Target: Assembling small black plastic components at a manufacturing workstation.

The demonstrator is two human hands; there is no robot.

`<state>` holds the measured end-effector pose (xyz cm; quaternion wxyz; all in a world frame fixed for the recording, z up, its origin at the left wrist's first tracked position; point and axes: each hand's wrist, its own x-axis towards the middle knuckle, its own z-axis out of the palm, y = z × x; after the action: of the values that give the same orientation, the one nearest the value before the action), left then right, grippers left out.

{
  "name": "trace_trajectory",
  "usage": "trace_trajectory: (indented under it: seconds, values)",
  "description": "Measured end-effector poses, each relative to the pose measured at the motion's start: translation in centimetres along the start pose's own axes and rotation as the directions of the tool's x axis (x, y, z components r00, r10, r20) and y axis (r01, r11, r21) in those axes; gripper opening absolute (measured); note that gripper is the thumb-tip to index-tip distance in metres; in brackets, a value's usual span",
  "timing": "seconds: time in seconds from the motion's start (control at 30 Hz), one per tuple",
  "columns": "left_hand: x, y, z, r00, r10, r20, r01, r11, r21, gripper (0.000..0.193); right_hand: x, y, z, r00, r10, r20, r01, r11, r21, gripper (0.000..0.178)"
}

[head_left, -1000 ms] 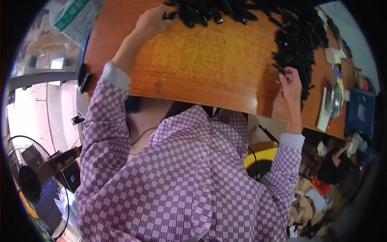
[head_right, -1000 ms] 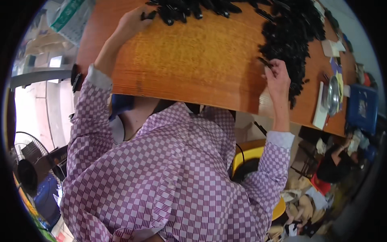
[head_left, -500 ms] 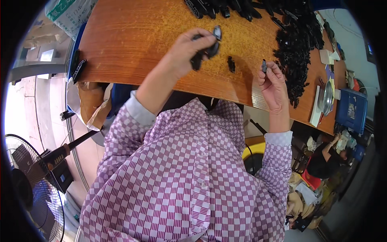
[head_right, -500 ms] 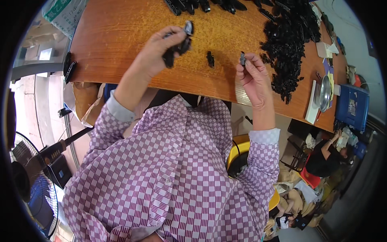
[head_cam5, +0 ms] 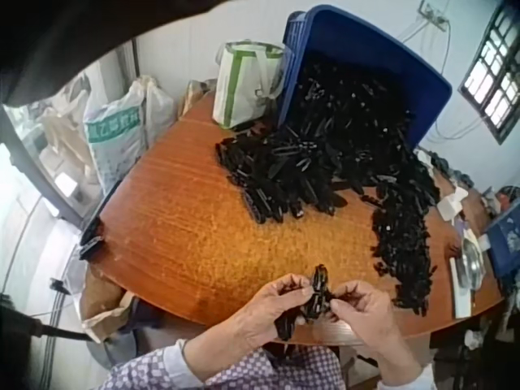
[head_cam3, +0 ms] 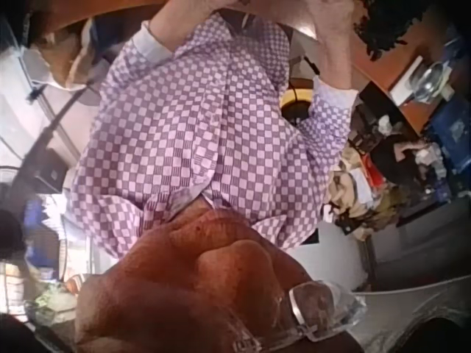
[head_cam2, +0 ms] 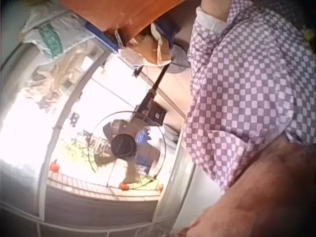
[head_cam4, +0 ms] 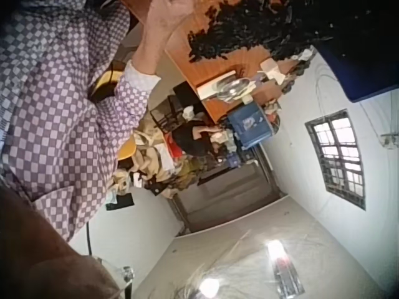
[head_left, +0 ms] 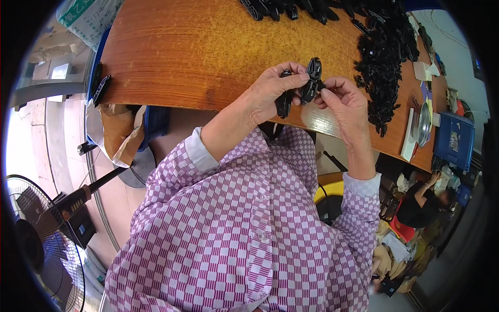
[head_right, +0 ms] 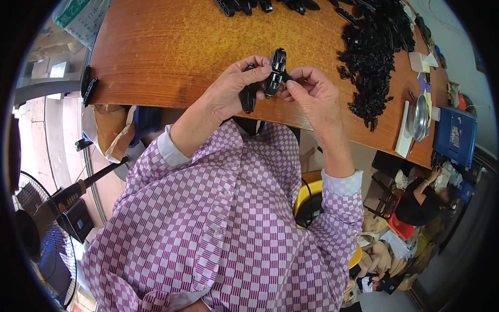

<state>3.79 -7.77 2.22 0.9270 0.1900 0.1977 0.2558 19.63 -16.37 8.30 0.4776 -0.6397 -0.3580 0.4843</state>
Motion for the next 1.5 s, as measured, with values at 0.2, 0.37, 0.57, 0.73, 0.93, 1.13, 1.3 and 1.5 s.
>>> trace_trajectory:
  seconds: [0.2, 0.37, 0.57, 0.73, 0.93, 1.13, 1.3, 1.5]
  values:
    - [0.1, -0.8, 0.6, 0.998, 0.049, -0.048, -0.049, 0.999, -0.007, 0.013, 0.1, 1.0, -0.4, 0.996, -0.012, -0.094, 0.012, 1.0, -0.001, 0.011]
    - [0.2, -1.1, 0.8, 0.992, 0.117, -0.037, -0.11, 0.983, 0.146, 0.014, -0.3, 1.6, -0.3, 0.997, 0.014, -0.08, 0.012, 0.948, 0.318, 0.006]
    - [0.5, -1.6, 1.3, 0.991, 0.13, -0.029, -0.12, 0.967, 0.225, 0.015, -0.3, 1.9, -0.4, 1.0, 0.004, -0.024, 0.006, 0.926, 0.378, 0.004]
    - [0.5, -1.7, 1.5, 0.993, 0.114, -0.011, -0.104, 0.942, 0.32, 0.018, -0.3, 2.9, -1.2, 0.999, 0.01, -0.035, 0.004, 0.92, 0.392, 0.001]
    - [0.5, -2.7, 2.2, 0.985, 0.171, 0.034, -0.146, 0.7, 0.699, 0.038, -0.5, 3.1, -0.7, 0.994, -0.002, -0.107, 0.037, 0.944, 0.326, 0.021]
    - [-1.1, -5.4, 2.5, 0.939, 0.306, 0.159, -0.305, 0.521, 0.798, 0.058, -2.7, 3.7, -0.3, 0.996, 0.085, -0.02, -0.075, 0.949, 0.306, 0.028]
    - [-2.4, -5.8, 2.7, 0.951, 0.241, 0.194, -0.289, 0.47, 0.834, 0.06, -4.2, 5.2, -0.3, 0.999, 0.052, -0.013, -0.046, 0.948, 0.314, 0.026]
    - [-3.2, -1.0, 1.8, 0.968, 0.12, 0.22, -0.25, 0.527, 0.812, 0.048, -2.2, 3.8, -0.4, 0.993, -0.055, 0.108, 0.027, 0.969, 0.247, 0.023]
